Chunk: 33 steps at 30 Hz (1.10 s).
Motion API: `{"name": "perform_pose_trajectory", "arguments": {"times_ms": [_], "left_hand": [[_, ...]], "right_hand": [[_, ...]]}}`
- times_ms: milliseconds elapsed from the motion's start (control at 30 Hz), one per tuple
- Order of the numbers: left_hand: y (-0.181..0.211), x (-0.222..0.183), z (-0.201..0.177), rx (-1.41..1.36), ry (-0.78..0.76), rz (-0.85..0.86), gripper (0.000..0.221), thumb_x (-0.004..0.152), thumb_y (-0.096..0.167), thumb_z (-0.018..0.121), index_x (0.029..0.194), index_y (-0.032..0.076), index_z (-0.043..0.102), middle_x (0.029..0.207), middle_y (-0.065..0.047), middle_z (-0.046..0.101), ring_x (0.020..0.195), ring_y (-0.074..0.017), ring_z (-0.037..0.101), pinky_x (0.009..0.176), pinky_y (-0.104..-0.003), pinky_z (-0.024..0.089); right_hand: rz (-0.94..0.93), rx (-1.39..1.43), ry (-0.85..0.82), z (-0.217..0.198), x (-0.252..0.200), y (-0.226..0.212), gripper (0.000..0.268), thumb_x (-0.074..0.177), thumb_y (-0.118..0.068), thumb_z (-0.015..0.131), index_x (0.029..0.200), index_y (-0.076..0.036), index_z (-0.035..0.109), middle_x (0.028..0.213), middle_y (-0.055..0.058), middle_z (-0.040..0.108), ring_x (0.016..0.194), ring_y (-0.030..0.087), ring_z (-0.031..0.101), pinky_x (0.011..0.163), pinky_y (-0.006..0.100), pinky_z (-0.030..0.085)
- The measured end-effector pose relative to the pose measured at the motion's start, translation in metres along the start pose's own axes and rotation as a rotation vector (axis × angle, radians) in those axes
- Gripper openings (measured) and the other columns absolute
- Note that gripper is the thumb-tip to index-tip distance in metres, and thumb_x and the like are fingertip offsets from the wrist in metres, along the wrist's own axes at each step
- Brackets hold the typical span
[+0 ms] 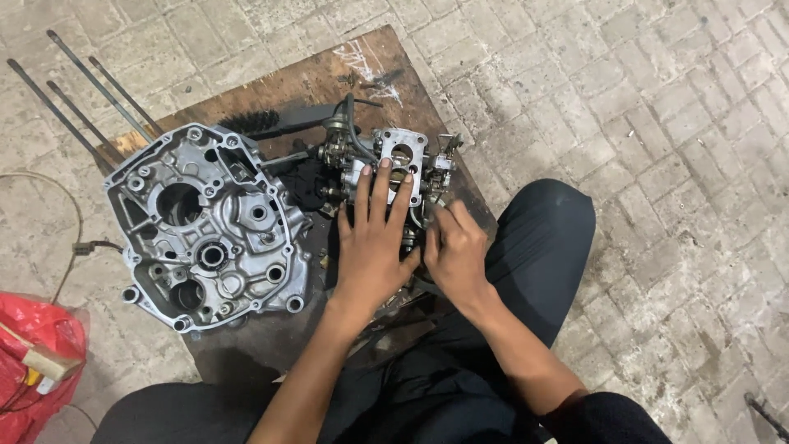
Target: The person assembles a small engine by hand, placing and adjusting internal components such as gears and a piston assembly on a wooden board. The person aligns parts, rotates components, and secures them together without using tools.
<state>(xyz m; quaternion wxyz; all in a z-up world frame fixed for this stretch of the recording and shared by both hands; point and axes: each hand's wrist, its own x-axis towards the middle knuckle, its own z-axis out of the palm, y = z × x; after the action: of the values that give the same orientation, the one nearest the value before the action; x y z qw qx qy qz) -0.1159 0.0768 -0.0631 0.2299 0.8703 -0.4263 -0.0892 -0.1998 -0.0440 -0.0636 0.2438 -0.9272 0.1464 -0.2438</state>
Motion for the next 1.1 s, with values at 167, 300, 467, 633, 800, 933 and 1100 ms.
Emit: {"name": "perform_pose_trajectory", "arguments": {"times_ms": [167,300,467,633,800,933,1100], "left_hand": [[0.003,-0.001,-0.003,-0.004,0.009,-0.002,0.109,0.072,0.021,0.087,0.163,0.010,0.027,0.170,-0.024,0.006,0.155,-0.0498,0.007,0.101,-0.079,0.033],[0.003,0.001,0.001,0.020,0.007,-0.006,0.112,0.071,0.022,0.088,0.164,0.010,0.026,0.171,-0.023,0.003,0.155,-0.0490,0.005,0.102,-0.078,0.033],[0.003,-0.001,-0.002,-0.025,0.008,-0.020,0.110,0.073,0.021,0.087,0.164,0.011,0.026,0.171,-0.021,0.003,0.156,-0.0480,0.004,0.101,-0.077,0.036],[0.004,0.000,-0.007,-0.076,0.028,-0.009,0.105,0.074,0.021,0.087,0.162,0.010,0.030,0.171,-0.022,0.008,0.155,-0.0489,0.008,0.097,-0.074,0.043],[0.003,0.000,-0.006,-0.114,-0.013,-0.017,0.102,0.081,0.025,0.085,0.164,0.011,0.027,0.172,-0.021,0.005,0.156,-0.0475,0.003,0.098,-0.073,0.042],[0.004,0.001,-0.008,-0.132,-0.019,-0.024,0.103,0.080,0.025,0.085,0.164,0.010,0.027,0.172,-0.021,0.002,0.156,-0.0479,0.001,0.099,-0.073,0.041],[0.002,0.001,-0.006,-0.112,-0.049,-0.029,0.101,0.083,0.026,0.083,0.164,0.012,0.024,0.172,-0.020,-0.001,0.156,-0.0477,-0.001,0.099,-0.071,0.042]], "right_hand": [[0.046,0.046,-0.029,-0.008,-0.010,-0.010,0.013,0.095,0.005,0.058,0.098,0.002,0.070,0.075,0.005,0.048,0.052,0.021,0.048,0.045,0.031,0.038],[0.015,0.024,-0.007,-0.007,0.001,-0.007,0.014,0.096,0.007,0.055,0.097,0.004,0.069,0.075,0.004,0.044,0.051,0.019,0.043,0.045,0.029,0.036],[0.015,0.081,-0.052,-0.015,-0.013,-0.009,0.012,0.096,0.005,0.058,0.092,0.004,0.070,0.070,0.006,0.046,0.049,0.021,0.044,0.044,0.030,0.036],[0.049,0.204,-0.022,-0.025,-0.017,-0.010,0.011,0.091,0.008,0.062,0.091,0.002,0.072,0.067,0.009,0.050,0.049,0.025,0.050,0.044,0.032,0.039],[0.162,0.322,0.070,-0.037,0.007,0.005,0.018,0.100,0.007,0.056,0.098,0.001,0.073,0.068,0.013,0.057,0.050,0.028,0.054,0.050,0.036,0.044],[0.140,0.373,0.015,-0.009,0.007,0.046,0.017,0.099,0.006,0.058,0.100,0.002,0.074,0.070,0.014,0.060,0.052,0.026,0.055,0.051,0.036,0.044],[0.059,0.481,-0.136,-0.021,0.016,0.052,0.017,0.097,0.002,0.061,0.090,-0.002,0.076,0.063,0.010,0.049,0.054,0.020,0.044,0.055,0.034,0.038]]}}
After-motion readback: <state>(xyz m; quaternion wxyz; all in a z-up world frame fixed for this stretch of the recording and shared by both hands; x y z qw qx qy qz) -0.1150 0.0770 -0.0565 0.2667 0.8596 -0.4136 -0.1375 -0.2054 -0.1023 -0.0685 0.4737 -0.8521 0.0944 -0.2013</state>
